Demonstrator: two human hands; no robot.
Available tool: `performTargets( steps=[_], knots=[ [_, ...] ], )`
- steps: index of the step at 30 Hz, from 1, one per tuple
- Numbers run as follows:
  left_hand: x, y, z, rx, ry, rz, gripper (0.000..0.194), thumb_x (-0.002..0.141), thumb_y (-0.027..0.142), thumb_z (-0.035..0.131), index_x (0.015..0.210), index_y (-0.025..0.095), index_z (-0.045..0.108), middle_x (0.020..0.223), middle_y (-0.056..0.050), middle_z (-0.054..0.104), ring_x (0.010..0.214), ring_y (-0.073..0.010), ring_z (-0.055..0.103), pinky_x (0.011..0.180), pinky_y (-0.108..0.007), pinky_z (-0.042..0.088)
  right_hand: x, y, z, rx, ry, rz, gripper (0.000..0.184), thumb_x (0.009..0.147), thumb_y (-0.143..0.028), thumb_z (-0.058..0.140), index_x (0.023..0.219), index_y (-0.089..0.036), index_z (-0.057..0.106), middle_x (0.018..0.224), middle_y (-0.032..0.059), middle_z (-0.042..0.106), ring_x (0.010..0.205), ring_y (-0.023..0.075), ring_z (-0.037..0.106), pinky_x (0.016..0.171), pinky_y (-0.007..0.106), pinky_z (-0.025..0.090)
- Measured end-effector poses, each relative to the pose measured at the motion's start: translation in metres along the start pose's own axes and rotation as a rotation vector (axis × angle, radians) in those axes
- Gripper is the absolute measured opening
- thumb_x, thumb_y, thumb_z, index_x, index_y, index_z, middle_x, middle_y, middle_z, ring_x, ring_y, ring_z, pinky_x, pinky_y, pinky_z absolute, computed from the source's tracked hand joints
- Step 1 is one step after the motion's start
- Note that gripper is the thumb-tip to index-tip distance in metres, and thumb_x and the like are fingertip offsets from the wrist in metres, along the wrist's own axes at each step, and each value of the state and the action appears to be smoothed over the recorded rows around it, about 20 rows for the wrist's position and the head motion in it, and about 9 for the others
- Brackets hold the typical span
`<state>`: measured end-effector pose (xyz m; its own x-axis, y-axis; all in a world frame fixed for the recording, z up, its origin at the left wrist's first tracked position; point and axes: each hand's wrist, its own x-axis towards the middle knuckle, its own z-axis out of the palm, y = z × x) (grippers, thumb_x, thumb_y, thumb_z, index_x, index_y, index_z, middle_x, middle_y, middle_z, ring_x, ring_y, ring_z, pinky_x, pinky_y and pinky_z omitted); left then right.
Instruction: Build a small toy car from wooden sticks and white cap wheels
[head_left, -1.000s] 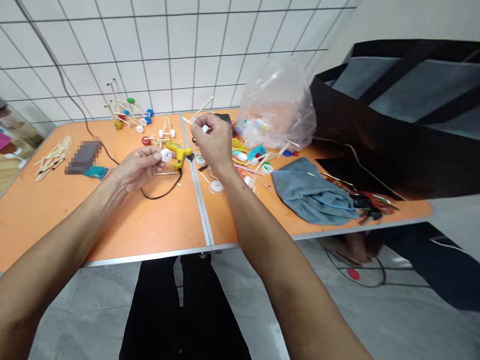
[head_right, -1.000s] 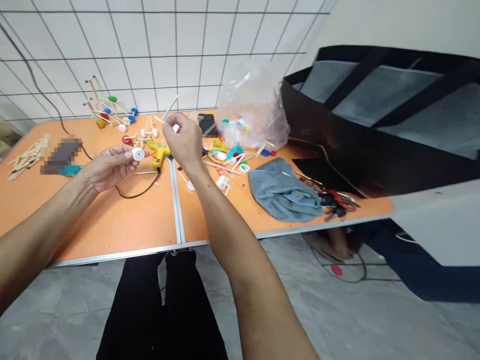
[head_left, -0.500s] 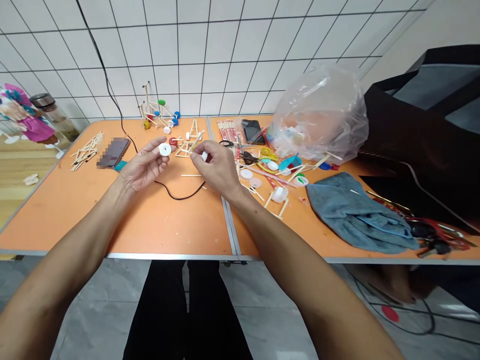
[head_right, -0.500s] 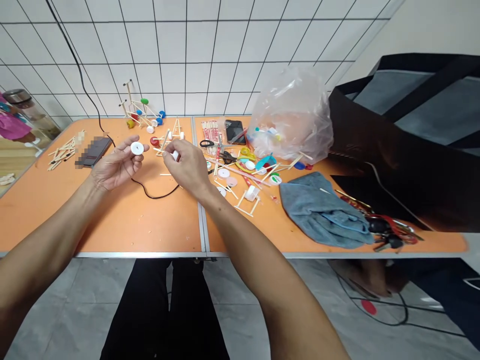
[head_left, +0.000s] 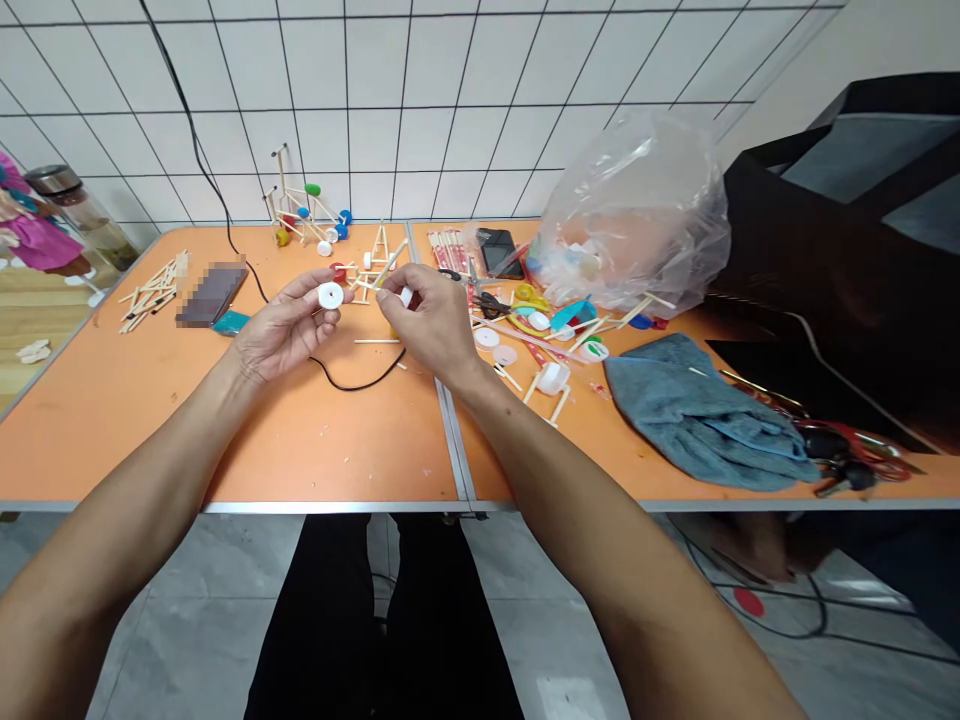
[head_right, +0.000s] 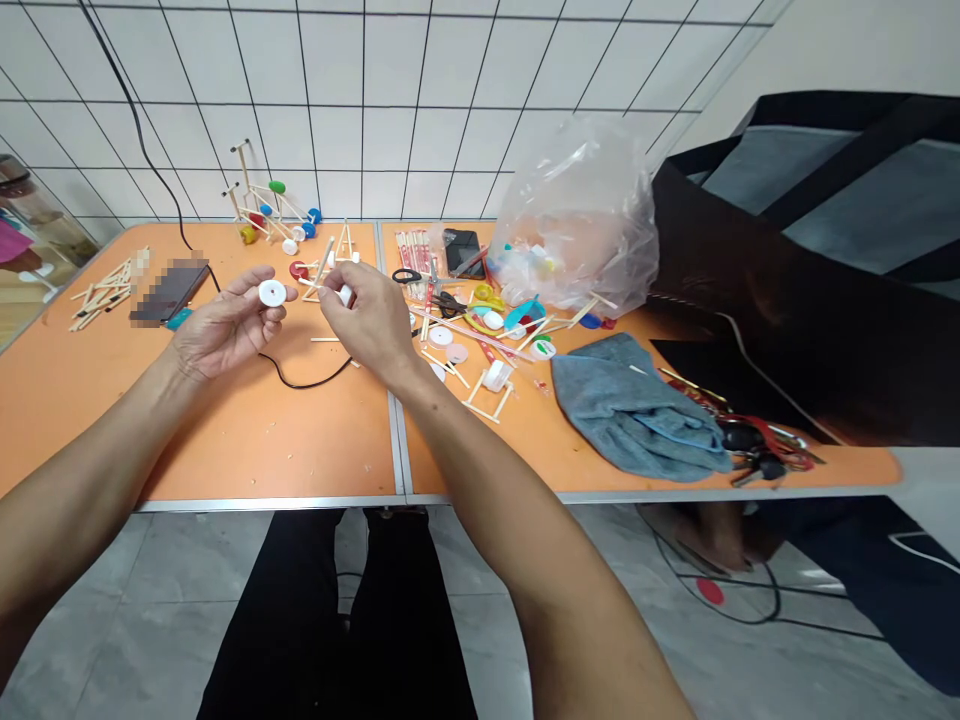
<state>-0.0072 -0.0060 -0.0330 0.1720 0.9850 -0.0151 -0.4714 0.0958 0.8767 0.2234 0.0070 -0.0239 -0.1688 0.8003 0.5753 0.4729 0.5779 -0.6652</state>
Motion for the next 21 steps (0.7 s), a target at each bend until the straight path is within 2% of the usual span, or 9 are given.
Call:
performTargets(
  steps=[5, 8, 14, 18, 21],
  knots=[
    [-0.001, -0.001, 0.003, -0.01, 0.026, -0.012, 0.024, 0.107, 0.011, 0.084, 0.128, 0.022, 0.089, 0.12, -0.008, 0.092, 0.077, -0.009, 0.079, 0.078, -0.018, 0.071, -0.001, -0.001, 0.002, 0.021, -0.008, -0.009, 0.012, 0.099, -0.023, 0.068, 0.087, -0.026, 0.068, 0.091, 0.0011, 0.077, 0.082, 0.0201, 0.062, 0.084, 0.036, 0.05],
    [-0.001, -0.001, 0.004, -0.002, 0.045, -0.013, 0.024, 0.104, 0.009, 0.086, 0.124, 0.021, 0.088, 0.114, -0.007, 0.091, 0.077, -0.009, 0.079, 0.079, -0.018, 0.071, -0.001, -0.001, 0.003, 0.023, -0.022, -0.019, 0.011, 0.099, -0.022, 0.068, 0.088, -0.026, 0.069, 0.092, 0.0013, 0.077, 0.084, 0.0204, 0.063, 0.086, 0.037, 0.051],
    [-0.003, -0.001, 0.003, 0.028, 0.028, 0.0, 0.022, 0.091, 0.006, 0.096, 0.105, 0.021, 0.087, 0.095, -0.002, 0.087, 0.071, -0.0092, 0.075, 0.072, -0.017, 0.067, -0.001, -0.004, 0.005, 0.002, -0.003, 0.001, 0.012, 0.103, -0.024, 0.069, 0.092, -0.025, 0.072, 0.097, 0.0021, 0.079, 0.089, 0.0213, 0.066, 0.088, 0.037, 0.051],
    [-0.006, 0.001, -0.001, 0.096, 0.005, 0.007, 0.031, 0.078, 0.014, 0.109, 0.098, 0.023, 0.088, 0.087, 0.0, 0.085, 0.067, -0.0093, 0.073, 0.066, -0.016, 0.065, -0.003, -0.015, 0.007, -0.035, -0.044, 0.01, 0.013, 0.109, -0.023, 0.069, 0.097, -0.026, 0.074, 0.103, 0.0023, 0.081, 0.094, 0.0215, 0.07, 0.092, 0.036, 0.054],
    [-0.008, 0.002, -0.001, 0.211, -0.002, 0.009, 0.039, 0.069, 0.022, 0.116, 0.095, 0.021, 0.087, 0.082, 0.0, 0.082, 0.064, -0.01, 0.072, 0.063, -0.018, 0.063, 0.003, -0.017, -0.002, -0.075, -0.025, 0.021, 0.014, 0.111, -0.025, 0.07, 0.098, -0.027, 0.074, 0.104, 0.0032, 0.081, 0.095, 0.0222, 0.071, 0.093, 0.037, 0.057]
  ],
)
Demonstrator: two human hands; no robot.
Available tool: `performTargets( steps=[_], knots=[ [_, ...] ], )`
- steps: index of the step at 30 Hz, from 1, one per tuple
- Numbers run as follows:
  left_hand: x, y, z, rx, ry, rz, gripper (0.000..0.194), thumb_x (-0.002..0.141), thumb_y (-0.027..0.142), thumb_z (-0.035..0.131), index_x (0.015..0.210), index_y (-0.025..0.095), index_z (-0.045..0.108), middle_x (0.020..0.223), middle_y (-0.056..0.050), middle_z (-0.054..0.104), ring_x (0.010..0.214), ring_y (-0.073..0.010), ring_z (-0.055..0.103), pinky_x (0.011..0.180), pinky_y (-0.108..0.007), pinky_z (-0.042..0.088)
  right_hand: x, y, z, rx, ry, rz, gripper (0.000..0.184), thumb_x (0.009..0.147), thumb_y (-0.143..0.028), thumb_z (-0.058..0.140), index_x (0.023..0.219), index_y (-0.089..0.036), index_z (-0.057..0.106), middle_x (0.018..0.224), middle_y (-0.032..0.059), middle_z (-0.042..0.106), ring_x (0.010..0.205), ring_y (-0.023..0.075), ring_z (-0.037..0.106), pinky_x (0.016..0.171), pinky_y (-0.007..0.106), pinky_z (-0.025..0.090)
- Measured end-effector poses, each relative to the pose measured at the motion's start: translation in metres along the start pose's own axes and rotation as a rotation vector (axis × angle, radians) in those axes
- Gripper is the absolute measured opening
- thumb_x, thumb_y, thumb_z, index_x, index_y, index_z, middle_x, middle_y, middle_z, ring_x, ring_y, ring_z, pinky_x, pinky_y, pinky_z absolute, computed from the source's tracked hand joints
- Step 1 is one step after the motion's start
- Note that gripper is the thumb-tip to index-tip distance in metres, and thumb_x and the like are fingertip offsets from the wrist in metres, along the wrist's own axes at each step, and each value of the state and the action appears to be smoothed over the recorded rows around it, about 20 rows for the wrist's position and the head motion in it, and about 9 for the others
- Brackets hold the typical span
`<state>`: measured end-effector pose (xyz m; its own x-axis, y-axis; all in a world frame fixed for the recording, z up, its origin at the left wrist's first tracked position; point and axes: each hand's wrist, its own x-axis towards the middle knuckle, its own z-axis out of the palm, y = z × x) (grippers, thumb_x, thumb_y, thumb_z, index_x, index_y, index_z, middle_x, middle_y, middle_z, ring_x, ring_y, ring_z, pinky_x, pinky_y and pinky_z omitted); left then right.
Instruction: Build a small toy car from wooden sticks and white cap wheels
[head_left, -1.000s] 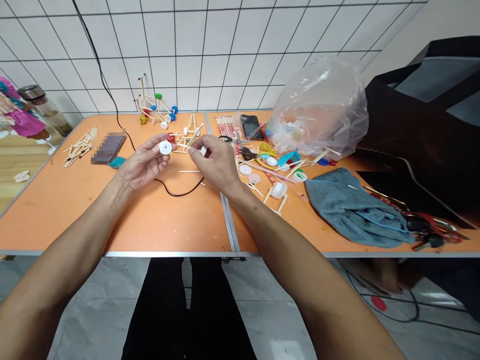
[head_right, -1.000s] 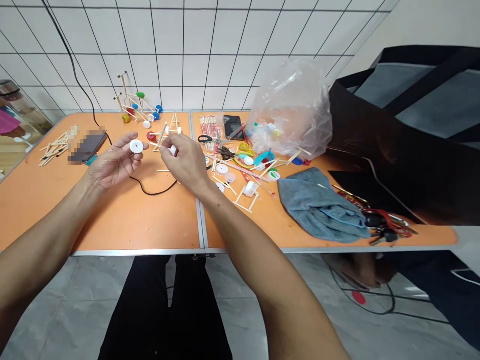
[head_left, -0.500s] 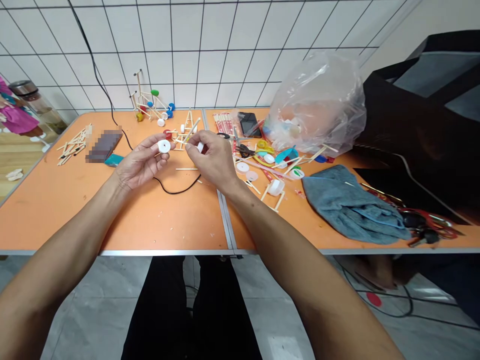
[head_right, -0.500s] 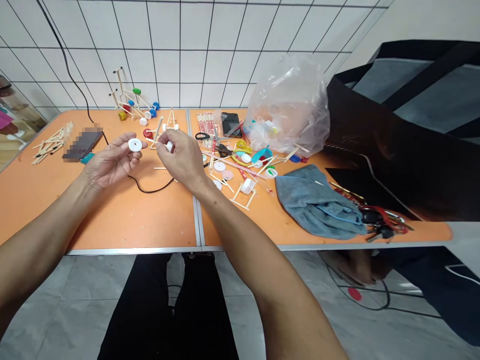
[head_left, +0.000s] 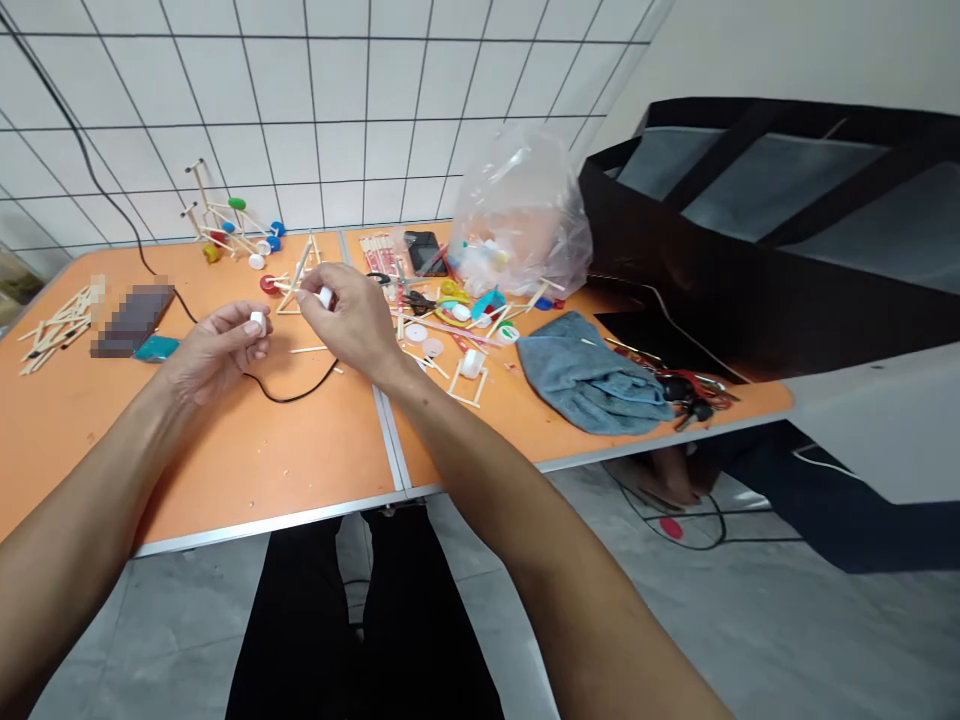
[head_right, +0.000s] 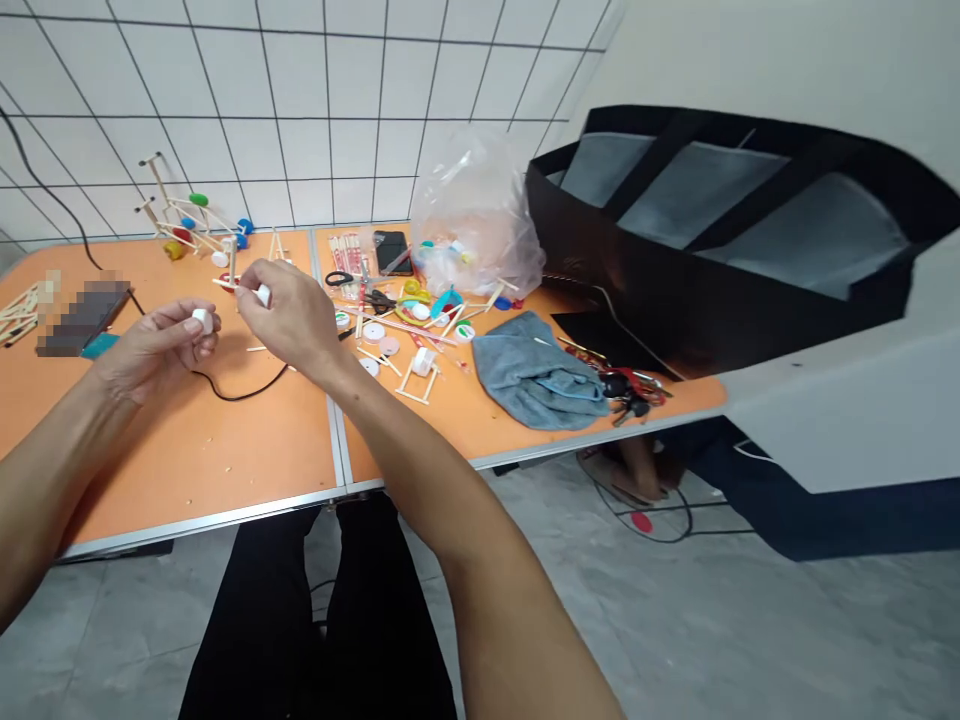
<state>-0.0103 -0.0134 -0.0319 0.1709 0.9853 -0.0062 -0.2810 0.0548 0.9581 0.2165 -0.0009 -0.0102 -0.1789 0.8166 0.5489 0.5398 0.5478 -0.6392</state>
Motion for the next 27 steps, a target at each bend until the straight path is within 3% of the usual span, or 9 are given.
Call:
performTargets(
  steps=[3, 6, 9, 15, 21, 27],
  knots=[
    [-0.002, 0.0, 0.006, 0.127, 0.01, 0.029, 0.042, 0.066, 0.025, 0.117, 0.093, 0.021, 0.085, 0.08, 0.001, 0.079, 0.063, -0.0105, 0.07, 0.061, -0.02, 0.06, 0.014, 0.016, -0.023, -0.009, 0.163, 0.015, 0.009, 0.113, -0.029, 0.07, 0.106, -0.027, 0.075, 0.104, 0.0037, 0.079, 0.099, 0.0237, 0.071, 0.096, 0.04, 0.061],
    [-0.003, -0.001, 0.021, 0.203, 0.007, 0.097, 0.045, 0.063, 0.029, 0.118, 0.092, 0.022, 0.084, 0.085, 0.0, 0.08, 0.066, -0.0117, 0.069, 0.06, -0.022, 0.059, 0.03, 0.047, -0.049, 0.018, 0.344, 0.025, 0.019, 0.119, -0.036, 0.06, 0.114, -0.026, 0.074, 0.103, 0.0023, 0.073, 0.096, 0.022, 0.07, 0.092, 0.04, 0.063],
    [-0.004, -0.003, 0.036, 0.277, -0.032, 0.126, 0.049, 0.061, 0.036, 0.119, 0.086, 0.022, 0.08, 0.08, 0.001, 0.076, 0.061, -0.0107, 0.063, 0.056, -0.023, 0.053, 0.039, 0.074, -0.064, -0.011, 0.374, 0.047, 0.024, 0.121, -0.043, 0.059, 0.112, -0.026, 0.073, 0.1, 0.0027, 0.068, 0.09, 0.0216, 0.068, 0.084, 0.038, 0.061],
    [-0.007, -0.005, 0.051, 0.434, -0.074, 0.042, 0.044, 0.064, 0.046, 0.116, 0.084, 0.022, 0.085, 0.057, 0.005, 0.059, 0.051, -0.0108, 0.052, 0.049, -0.023, 0.037, 0.04, 0.082, -0.062, -0.008, 0.367, 0.066, 0.024, 0.12, -0.041, 0.061, 0.107, -0.024, 0.072, 0.095, 0.0007, 0.065, 0.088, 0.0195, 0.066, 0.084, 0.037, 0.061],
    [-0.02, -0.005, 0.06, 0.436, -0.083, -0.003, 0.053, 0.065, 0.051, 0.117, 0.103, 0.02, 0.096, 0.07, 0.001, 0.071, 0.061, -0.0141, 0.06, 0.062, -0.029, 0.055, 0.039, 0.076, -0.057, 0.038, 0.373, 0.072, 0.025, 0.119, -0.041, 0.06, 0.104, -0.025, 0.07, 0.094, -0.0001, 0.065, 0.091, 0.0193, 0.065, 0.088, 0.038, 0.062],
    [-0.028, -0.009, 0.066, 0.474, -0.138, -0.018, 0.036, 0.069, 0.046, 0.11, 0.087, 0.021, 0.093, 0.089, -0.004, 0.079, 0.065, -0.0133, 0.062, 0.062, -0.031, 0.057, 0.041, 0.081, -0.055, 0.012, 0.351, 0.044, 0.023, 0.12, -0.04, 0.059, 0.106, -0.024, 0.07, 0.099, 0.0008, 0.065, 0.094, 0.0198, 0.066, 0.09, 0.039, 0.061]
  ],
)
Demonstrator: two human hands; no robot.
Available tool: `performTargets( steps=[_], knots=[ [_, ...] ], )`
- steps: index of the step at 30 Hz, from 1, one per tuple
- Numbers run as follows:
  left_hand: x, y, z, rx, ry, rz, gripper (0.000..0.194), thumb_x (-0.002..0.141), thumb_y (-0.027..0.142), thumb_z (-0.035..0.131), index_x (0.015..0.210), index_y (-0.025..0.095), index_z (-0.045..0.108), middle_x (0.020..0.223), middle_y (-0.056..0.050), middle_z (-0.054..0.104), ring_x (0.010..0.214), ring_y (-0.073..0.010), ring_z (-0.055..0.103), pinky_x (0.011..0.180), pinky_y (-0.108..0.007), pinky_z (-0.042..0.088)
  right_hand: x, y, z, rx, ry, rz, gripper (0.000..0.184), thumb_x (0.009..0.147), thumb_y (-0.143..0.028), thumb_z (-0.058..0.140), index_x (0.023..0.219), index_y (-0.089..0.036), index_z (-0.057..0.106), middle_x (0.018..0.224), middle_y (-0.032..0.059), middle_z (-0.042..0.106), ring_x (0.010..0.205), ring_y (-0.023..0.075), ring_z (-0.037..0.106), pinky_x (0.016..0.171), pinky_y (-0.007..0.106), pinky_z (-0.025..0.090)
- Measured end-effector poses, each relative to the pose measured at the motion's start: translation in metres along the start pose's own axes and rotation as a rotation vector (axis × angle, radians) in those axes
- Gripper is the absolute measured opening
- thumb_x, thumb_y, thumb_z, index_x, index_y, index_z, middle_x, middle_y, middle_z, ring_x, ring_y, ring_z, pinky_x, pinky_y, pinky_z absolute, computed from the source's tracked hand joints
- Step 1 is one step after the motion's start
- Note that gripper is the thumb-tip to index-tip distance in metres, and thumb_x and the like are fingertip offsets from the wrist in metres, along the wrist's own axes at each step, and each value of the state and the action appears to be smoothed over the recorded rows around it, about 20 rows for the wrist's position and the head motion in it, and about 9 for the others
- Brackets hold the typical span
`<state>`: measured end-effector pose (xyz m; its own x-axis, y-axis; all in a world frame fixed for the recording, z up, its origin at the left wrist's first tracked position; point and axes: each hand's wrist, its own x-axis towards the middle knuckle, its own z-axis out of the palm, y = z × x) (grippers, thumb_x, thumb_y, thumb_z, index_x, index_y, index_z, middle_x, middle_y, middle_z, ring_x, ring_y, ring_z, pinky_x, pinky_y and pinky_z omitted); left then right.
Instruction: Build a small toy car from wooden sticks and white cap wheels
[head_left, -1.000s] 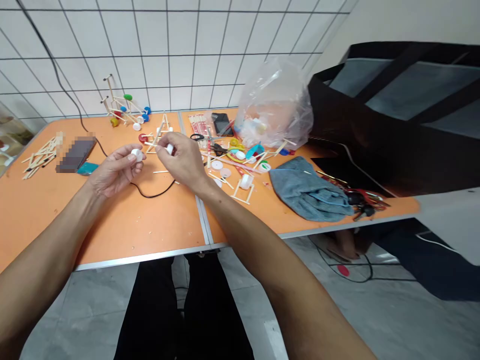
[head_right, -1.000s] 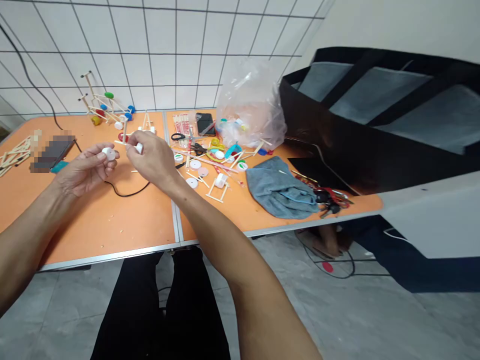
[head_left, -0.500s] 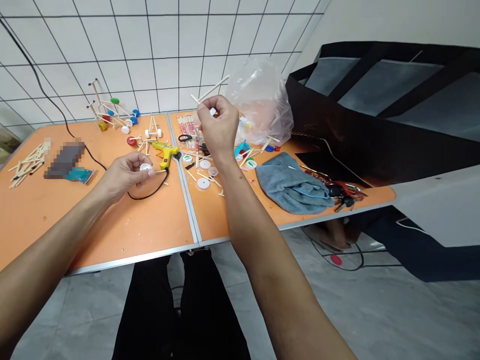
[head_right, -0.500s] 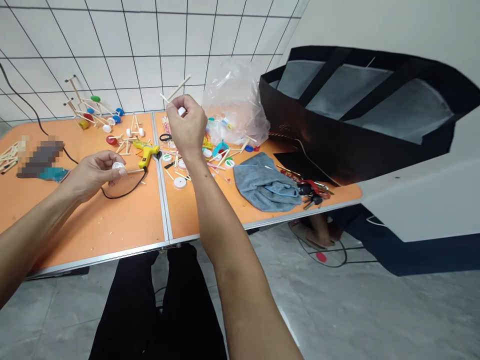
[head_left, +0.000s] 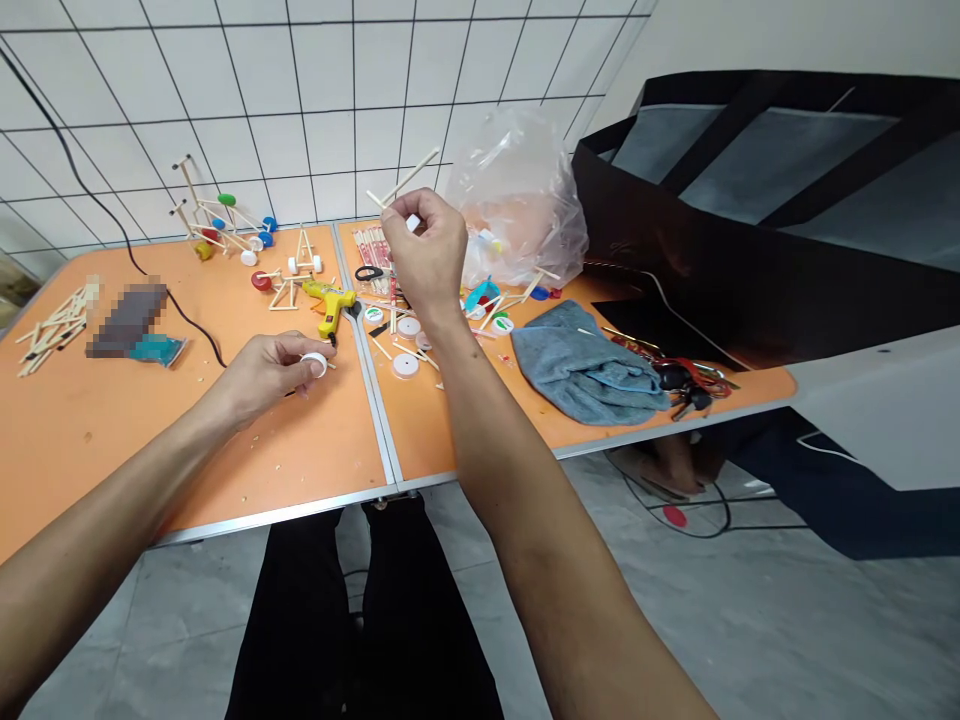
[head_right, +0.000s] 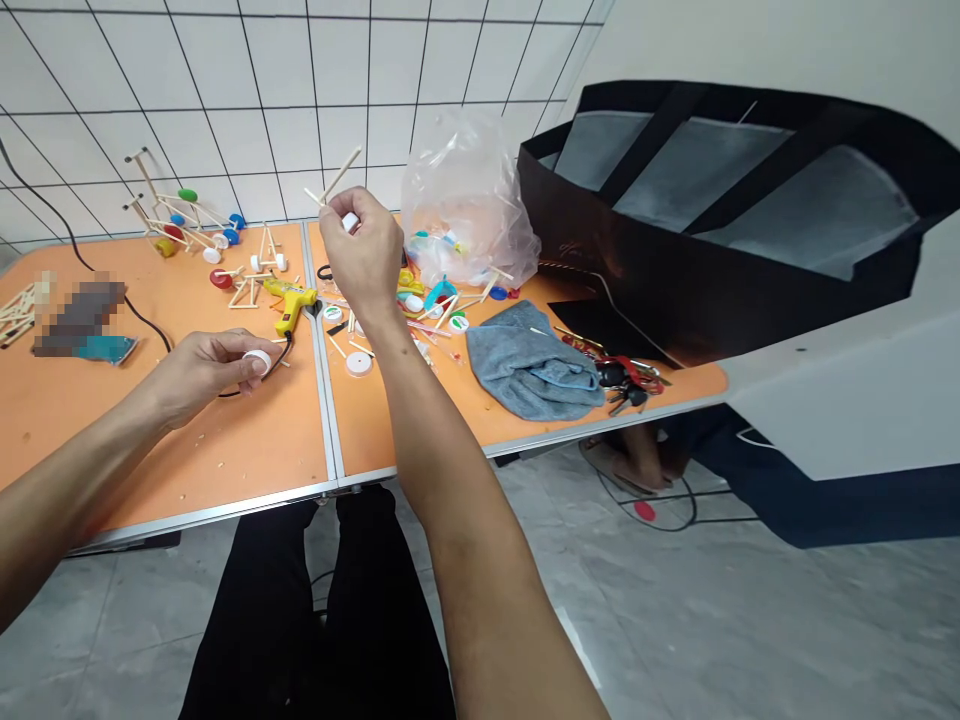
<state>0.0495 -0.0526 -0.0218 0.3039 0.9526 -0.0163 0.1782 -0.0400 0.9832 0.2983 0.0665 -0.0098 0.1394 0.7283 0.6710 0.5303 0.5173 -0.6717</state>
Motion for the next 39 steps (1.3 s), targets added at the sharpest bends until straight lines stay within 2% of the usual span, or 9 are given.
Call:
performTargets(
  steps=[4, 9, 13, 16, 23, 27, 31, 35, 39],
  knots=[
    [0.011, 0.003, 0.018, 0.06, -0.03, -0.042, 0.02, 0.076, 0.032, 0.097, 0.092, 0.022, 0.09, 0.066, 0.004, 0.066, 0.057, -0.0146, 0.059, 0.062, -0.03, 0.053, -0.002, -0.006, 0.0, -0.004, -0.011, 0.019, 0.019, 0.118, -0.037, 0.062, 0.106, -0.025, 0.071, 0.1, 0.0018, 0.069, 0.093, 0.021, 0.066, 0.09, 0.04, 0.062],
    [0.036, 0.01, 0.057, 0.379, -0.061, -0.014, 0.011, 0.08, 0.013, 0.076, 0.081, 0.023, 0.079, 0.068, 0.003, 0.068, 0.065, -0.0187, 0.064, 0.072, -0.033, 0.051, -0.005, -0.017, -0.001, 0.028, 0.004, 0.075, 0.016, 0.114, -0.032, 0.064, 0.101, -0.025, 0.071, 0.093, 0.0013, 0.071, 0.088, 0.0212, 0.066, 0.089, 0.041, 0.062],
    [0.055, 0.017, 0.073, 0.579, -0.07, 0.067, 0.014, 0.078, 0.01, 0.077, 0.076, 0.024, 0.075, 0.078, -0.001, 0.074, 0.08, -0.0236, 0.069, 0.084, -0.037, 0.053, -0.006, -0.016, -0.001, 0.038, 0.0, 0.078, 0.017, 0.115, -0.035, 0.065, 0.102, -0.026, 0.072, 0.093, 0.001, 0.072, 0.086, 0.0209, 0.066, 0.088, 0.041, 0.063],
    [0.065, 0.019, 0.07, 0.577, -0.047, 0.082, 0.025, 0.067, 0.005, 0.076, 0.083, 0.024, 0.077, 0.086, -0.001, 0.078, 0.084, -0.0249, 0.07, 0.085, -0.037, 0.055, -0.005, -0.014, 0.0, 0.034, -0.008, 0.076, 0.019, 0.116, -0.037, 0.065, 0.103, -0.025, 0.072, 0.095, 0.0013, 0.072, 0.088, 0.0211, 0.067, 0.091, 0.042, 0.063],
    [0.066, 0.014, 0.055, 0.66, -0.043, 0.229, 0.025, 0.076, 0.004, 0.072, 0.089, 0.024, 0.079, 0.102, -0.007, 0.083, 0.096, -0.0291, 0.076, 0.095, -0.041, 0.06, -0.004, -0.013, 0.002, -0.005, -0.002, 0.061, 0.02, 0.118, -0.038, 0.064, 0.106, -0.025, 0.073, 0.095, 0.0012, 0.069, 0.091, 0.0215, 0.066, 0.092, 0.042, 0.062],
    [0.054, 0.012, 0.065, 0.84, -0.082, 0.222, 0.013, 0.092, 0.012, 0.08, 0.099, 0.023, 0.082, 0.118, -0.013, 0.082, 0.109, -0.035, 0.08, 0.099, -0.045, 0.061, -0.006, -0.015, 0.004, -0.018, -0.015, 0.039, 0.02, 0.119, -0.039, 0.063, 0.108, -0.026, 0.073, 0.093, 0.0009, 0.068, 0.088, 0.0209, 0.065, 0.09, 0.04, 0.061],
    [0.047, 0.012, 0.081, 1.015, -0.144, 0.179, 0.019, 0.102, 0.009, 0.069, 0.103, 0.021, 0.084, 0.131, -0.017, 0.081, 0.115, -0.0342, 0.083, 0.092, -0.041, 0.06, -0.008, -0.015, 0.005, 0.001, -0.04, 0.025, 0.016, 0.116, -0.035, 0.065, 0.105, -0.026, 0.073, 0.091, 0.001, 0.068, 0.088, 0.0221, 0.065, 0.086, 0.04, 0.061],
    [0.047, 0.01, 0.087, 1.053, -0.157, 0.182, 0.025, 0.107, 0.01, 0.063, 0.099, 0.019, 0.085, 0.128, -0.019, 0.083, 0.111, -0.0336, 0.085, 0.088, -0.041, 0.06, -0.01, -0.014, 0.005, 0.044, -0.038, 0.051, 0.016, 0.112, -0.031, 0.066, 0.1, -0.026, 0.073, 0.085, 0.0003, 0.066, 0.087, 0.0227, 0.065, 0.085, 0.039, 0.058],
    [0.048, 0.009, 0.067, 0.873, -0.077, 0.233, 0.016, 0.103, 0.016, 0.075, 0.089, 0.02, 0.083, 0.113, -0.015, 0.086, 0.105, -0.0311, 0.083, 0.089, -0.04, 0.061, -0.014, -0.015, 0.007, 0.016, -0.064, 0.03, 0.015, 0.109, -0.031, 0.066, 0.096, -0.026, 0.072, 0.082, -0.0013, 0.062, 0.082, 0.021, 0.062, 0.079, 0.035, 0.051]
  ],
)
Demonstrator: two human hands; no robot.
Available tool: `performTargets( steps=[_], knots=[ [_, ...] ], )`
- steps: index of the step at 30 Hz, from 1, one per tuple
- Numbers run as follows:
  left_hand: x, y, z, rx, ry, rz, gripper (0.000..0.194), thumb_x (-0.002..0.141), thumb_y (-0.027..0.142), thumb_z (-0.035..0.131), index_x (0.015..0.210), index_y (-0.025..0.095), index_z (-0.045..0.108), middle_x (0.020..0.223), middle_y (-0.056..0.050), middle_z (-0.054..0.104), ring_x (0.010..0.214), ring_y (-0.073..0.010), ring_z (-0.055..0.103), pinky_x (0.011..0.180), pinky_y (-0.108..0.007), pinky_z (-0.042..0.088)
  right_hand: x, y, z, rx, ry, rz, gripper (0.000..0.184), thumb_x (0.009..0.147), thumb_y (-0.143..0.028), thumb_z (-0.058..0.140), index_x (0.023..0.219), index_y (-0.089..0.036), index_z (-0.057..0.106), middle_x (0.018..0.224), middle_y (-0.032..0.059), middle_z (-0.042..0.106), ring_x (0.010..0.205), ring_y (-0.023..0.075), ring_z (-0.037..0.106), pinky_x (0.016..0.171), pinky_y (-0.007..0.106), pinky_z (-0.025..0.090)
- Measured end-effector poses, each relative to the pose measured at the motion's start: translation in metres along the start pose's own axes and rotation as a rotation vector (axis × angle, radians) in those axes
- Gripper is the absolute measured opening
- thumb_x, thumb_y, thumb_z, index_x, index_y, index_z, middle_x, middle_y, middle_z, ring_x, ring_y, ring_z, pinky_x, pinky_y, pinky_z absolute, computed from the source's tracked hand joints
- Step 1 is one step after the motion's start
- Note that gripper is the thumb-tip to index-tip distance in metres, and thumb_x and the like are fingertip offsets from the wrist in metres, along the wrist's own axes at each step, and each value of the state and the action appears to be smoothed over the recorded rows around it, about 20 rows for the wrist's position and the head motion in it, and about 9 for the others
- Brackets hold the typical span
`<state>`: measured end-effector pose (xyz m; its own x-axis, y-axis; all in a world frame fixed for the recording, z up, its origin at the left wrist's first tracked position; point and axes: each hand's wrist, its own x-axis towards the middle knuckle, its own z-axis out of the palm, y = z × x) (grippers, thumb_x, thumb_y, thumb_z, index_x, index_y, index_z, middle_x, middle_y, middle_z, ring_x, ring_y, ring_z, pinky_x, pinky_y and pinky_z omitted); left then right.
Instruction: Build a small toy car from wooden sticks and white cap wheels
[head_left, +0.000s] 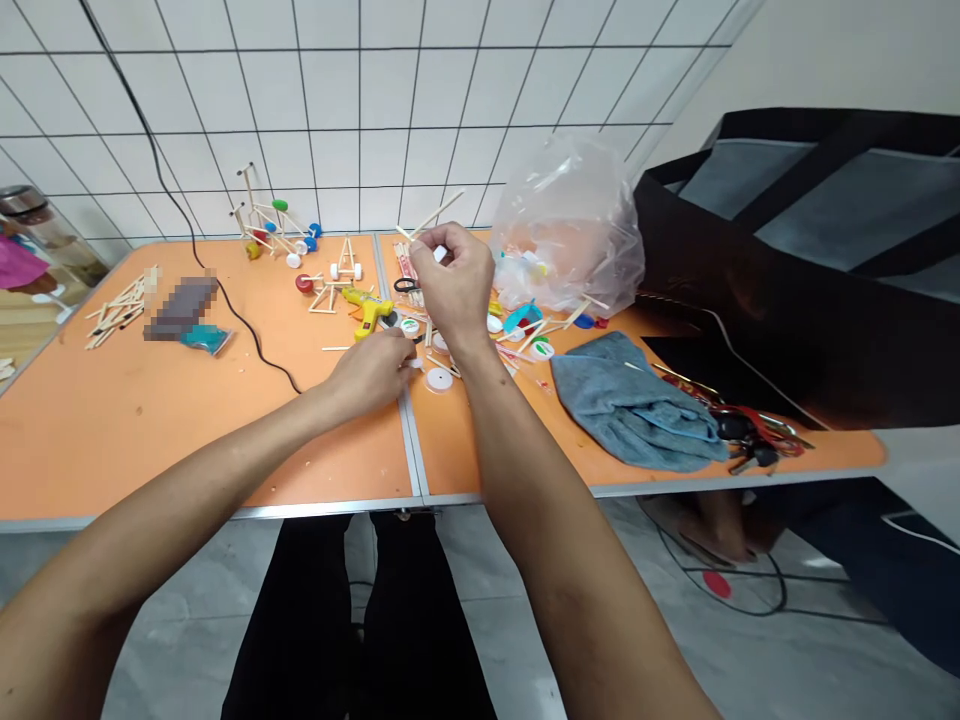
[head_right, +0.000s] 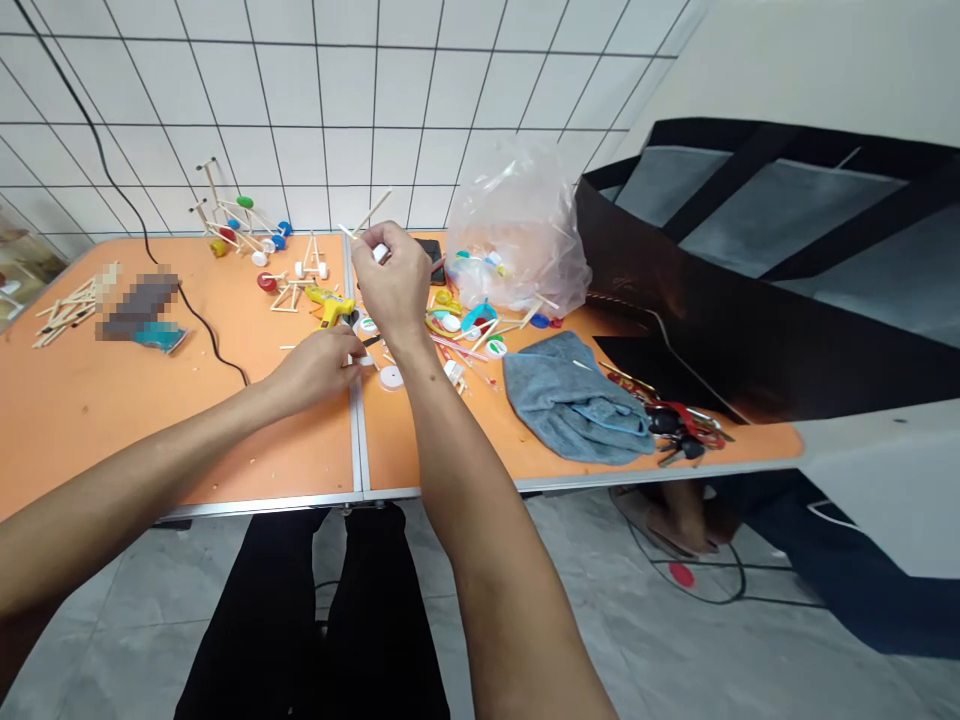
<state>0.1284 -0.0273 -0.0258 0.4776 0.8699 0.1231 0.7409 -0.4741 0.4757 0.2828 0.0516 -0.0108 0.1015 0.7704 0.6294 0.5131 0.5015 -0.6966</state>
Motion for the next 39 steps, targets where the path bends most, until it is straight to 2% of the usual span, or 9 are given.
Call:
performTargets(
  steps=[4, 6, 8, 11, 15, 20, 28, 34, 39],
  knots=[
    [-0.014, -0.039, -0.031, -0.405, 0.174, -0.183, 0.014, 0.094, 0.023, 0.089, 0.081, 0.022, 0.083, 0.079, -0.002, 0.079, 0.078, -0.0217, 0.072, 0.078, -0.034, 0.057, -0.009, -0.013, 0.005, 0.007, -0.029, 0.048, 0.013, 0.103, -0.028, 0.069, 0.09, -0.025, 0.07, 0.083, -0.0019, 0.065, 0.078, 0.0188, 0.058, 0.079, 0.034, 0.047],
    [-0.024, -0.06, -0.046, -0.673, 0.281, -0.319, 0.024, 0.091, 0.03, 0.096, 0.074, 0.021, 0.081, 0.071, -0.001, 0.074, 0.067, -0.0173, 0.064, 0.069, -0.031, 0.054, -0.015, -0.023, 0.01, 0.016, -0.087, 0.052, 0.012, 0.1, -0.026, 0.071, 0.088, -0.025, 0.071, 0.082, -0.0018, 0.067, 0.078, 0.0186, 0.057, 0.079, 0.034, 0.047],
    [-0.032, -0.077, -0.057, -0.903, 0.413, -0.424, 0.025, 0.081, 0.024, 0.103, 0.071, 0.019, 0.081, 0.069, -0.001, 0.073, 0.063, -0.0137, 0.062, 0.062, -0.026, 0.053, -0.022, -0.03, 0.016, 0.02, -0.133, 0.048, 0.012, 0.098, -0.025, 0.072, 0.086, -0.025, 0.07, 0.085, -0.001, 0.071, 0.078, 0.0187, 0.057, 0.08, 0.035, 0.047],
    [-0.04, -0.09, -0.062, -1.173, 0.52, -0.543, 0.019, 0.08, 0.01, 0.099, 0.072, 0.016, 0.083, 0.074, -0.003, 0.078, 0.06, -0.01, 0.063, 0.057, -0.021, 0.053, -0.033, -0.037, 0.027, 0.023, -0.222, 0.045, 0.014, 0.098, -0.025, 0.071, 0.085, -0.025, 0.069, 0.088, 0.0003, 0.076, 0.079, 0.0196, 0.06, 0.081, 0.036, 0.047],
    [-0.043, -0.091, -0.061, -1.38, 0.578, -0.611, 0.028, 0.096, -0.001, 0.08, 0.073, 0.013, 0.082, 0.074, -0.004, 0.079, 0.057, -0.0073, 0.066, 0.057, -0.016, 0.057, -0.048, -0.038, 0.041, 0.002, -0.337, 0.012, 0.015, 0.1, -0.027, 0.07, 0.084, -0.026, 0.068, 0.091, 0.0019, 0.08, 0.082, 0.0211, 0.065, 0.082, 0.037, 0.047],
    [-0.044, -0.089, -0.059, -1.468, 0.568, -0.593, 0.032, 0.102, -0.003, 0.075, 0.075, 0.013, 0.082, 0.074, -0.005, 0.079, 0.06, -0.0086, 0.072, 0.062, -0.015, 0.062, -0.058, -0.037, 0.051, -0.001, -0.392, -0.045, 0.015, 0.1, -0.026, 0.069, 0.085, -0.026, 0.068, 0.097, 0.0039, 0.082, 0.088, 0.0227, 0.069, 0.087, 0.037, 0.05],
    [-0.043, -0.083, -0.054, -1.458, 0.586, -0.556, 0.038, 0.103, -0.002, 0.073, 0.07, 0.014, 0.079, 0.066, -0.003, 0.075, 0.057, -0.0093, 0.072, 0.059, -0.016, 0.06, -0.063, -0.036, 0.055, -0.006, -0.358, -0.084, 0.014, 0.103, -0.027, 0.068, 0.09, -0.026, 0.071, 0.098, 0.0041, 0.081, 0.089, 0.0228, 0.068, 0.089, 0.038, 0.052],
    [-0.043, -0.093, -0.047, -1.419, 0.578, -0.48, 0.021, 0.09, 0.005, 0.091, 0.074, 0.015, 0.083, 0.07, -0.002, 0.078, 0.062, -0.0115, 0.074, 0.066, -0.02, 0.065, -0.064, -0.037, 0.055, -0.008, -0.354, -0.098, 0.014, 0.104, -0.027, 0.068, 0.09, -0.026, 0.07, 0.099, 0.0043, 0.081, 0.089, 0.0227, 0.068, 0.088, 0.037, 0.052],
    [-0.044, -0.097, -0.042, -1.405, 0.59, -0.417, 0.022, 0.08, 0.01, 0.103, 0.07, 0.017, 0.084, 0.067, -0.002, 0.077, 0.063, -0.0115, 0.074, 0.066, -0.02, 0.065, -0.064, -0.038, 0.056, -0.026, -0.359, -0.075, 0.015, 0.104, -0.026, 0.069, 0.089, -0.026, 0.069, 0.097, 0.0033, 0.081, 0.089, 0.0226, 0.067, 0.089, 0.038, 0.051]
  ],
)
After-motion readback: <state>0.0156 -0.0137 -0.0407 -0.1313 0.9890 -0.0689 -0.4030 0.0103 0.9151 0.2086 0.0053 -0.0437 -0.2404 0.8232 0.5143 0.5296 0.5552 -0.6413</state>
